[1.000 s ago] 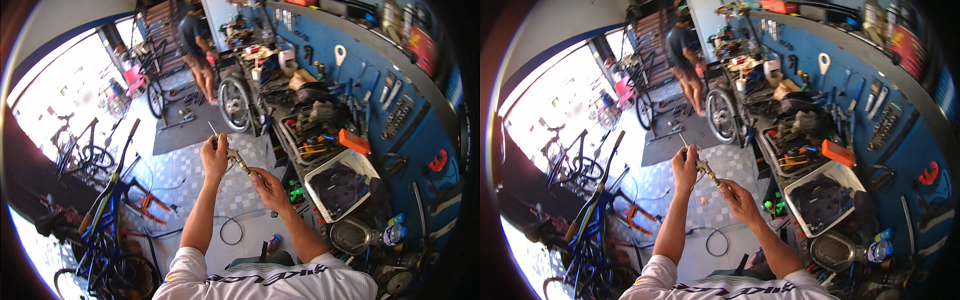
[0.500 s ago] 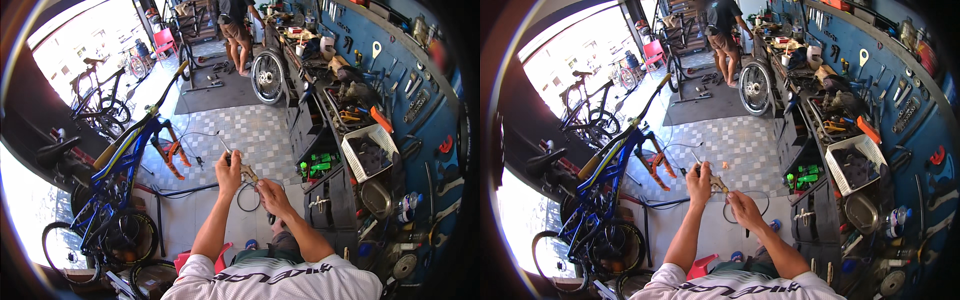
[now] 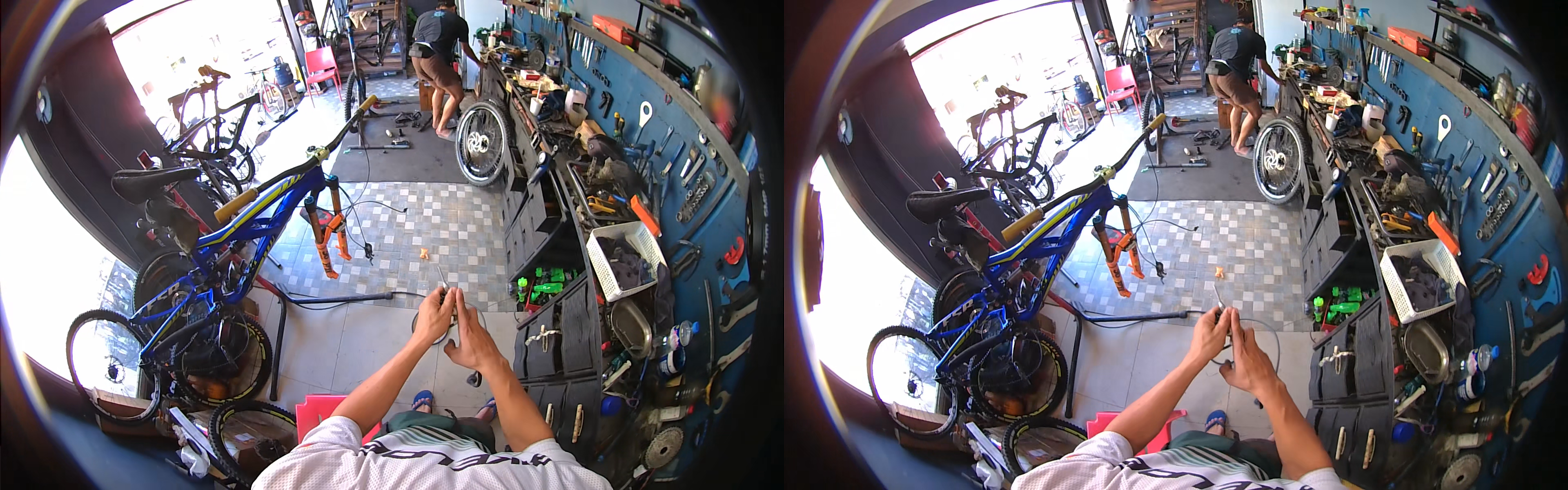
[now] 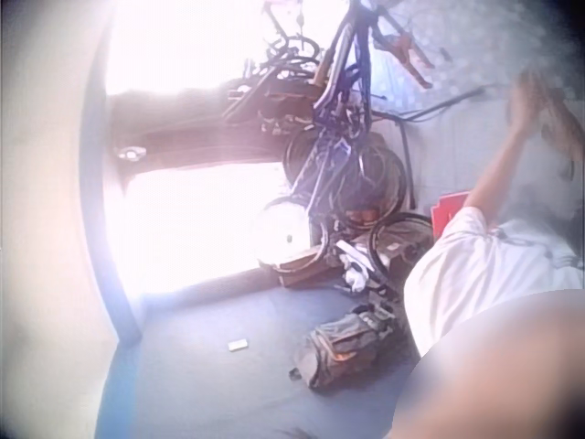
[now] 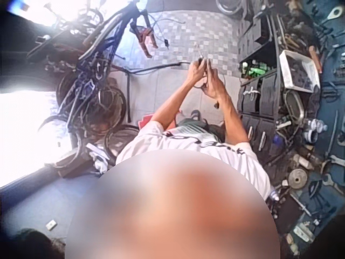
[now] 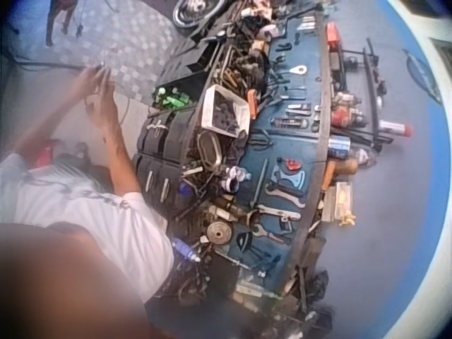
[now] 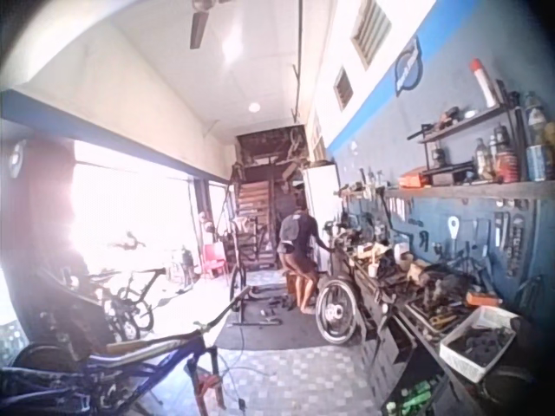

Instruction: The person cleans small bicycle components using a spray can and a cloth. They repeatedly spray and wipe a metal part and a small black piece, then place them in a basket. The person also handles a cable and wipes it with the cloth.

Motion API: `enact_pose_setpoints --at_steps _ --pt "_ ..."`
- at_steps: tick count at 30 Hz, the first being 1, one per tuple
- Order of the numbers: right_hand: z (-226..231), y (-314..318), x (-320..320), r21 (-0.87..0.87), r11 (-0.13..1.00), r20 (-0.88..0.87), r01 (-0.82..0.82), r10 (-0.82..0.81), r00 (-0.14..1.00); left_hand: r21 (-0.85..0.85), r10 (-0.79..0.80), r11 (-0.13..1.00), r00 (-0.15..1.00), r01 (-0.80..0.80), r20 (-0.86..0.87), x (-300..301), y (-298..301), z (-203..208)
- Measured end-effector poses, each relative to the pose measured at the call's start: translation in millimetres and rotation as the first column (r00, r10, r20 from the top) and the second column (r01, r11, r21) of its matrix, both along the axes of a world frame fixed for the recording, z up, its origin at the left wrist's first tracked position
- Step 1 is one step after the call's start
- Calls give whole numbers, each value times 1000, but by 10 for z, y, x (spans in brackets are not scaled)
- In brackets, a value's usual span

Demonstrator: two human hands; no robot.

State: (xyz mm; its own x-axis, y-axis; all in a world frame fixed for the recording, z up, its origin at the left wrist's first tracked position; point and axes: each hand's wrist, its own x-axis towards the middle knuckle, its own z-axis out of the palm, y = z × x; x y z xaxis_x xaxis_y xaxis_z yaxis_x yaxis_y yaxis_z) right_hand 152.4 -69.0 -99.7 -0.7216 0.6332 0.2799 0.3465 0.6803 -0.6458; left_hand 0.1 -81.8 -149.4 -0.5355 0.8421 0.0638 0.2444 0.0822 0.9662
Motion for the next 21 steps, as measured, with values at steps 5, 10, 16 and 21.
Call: enact_pose_setpoints --at_steps 5,10,16,21 --pt "-640 23 467 -19 931 290 363 -343 893 -365 109 928 886 71 451 -179 -95 -763" --pt "-927 298 1094 105 917 71 386 -394 916 -345 279 921 314 180 908 -737 -369 -1215" --pt "-771 458 1221 82 920 183 382 -391 902 -238 193 970 465 41 864 -830 -440 -1200" --pt "-678 491 1030 -17 939 555 344 -277 784 -292 230 956 613 1 756 -850 -464 -1237"
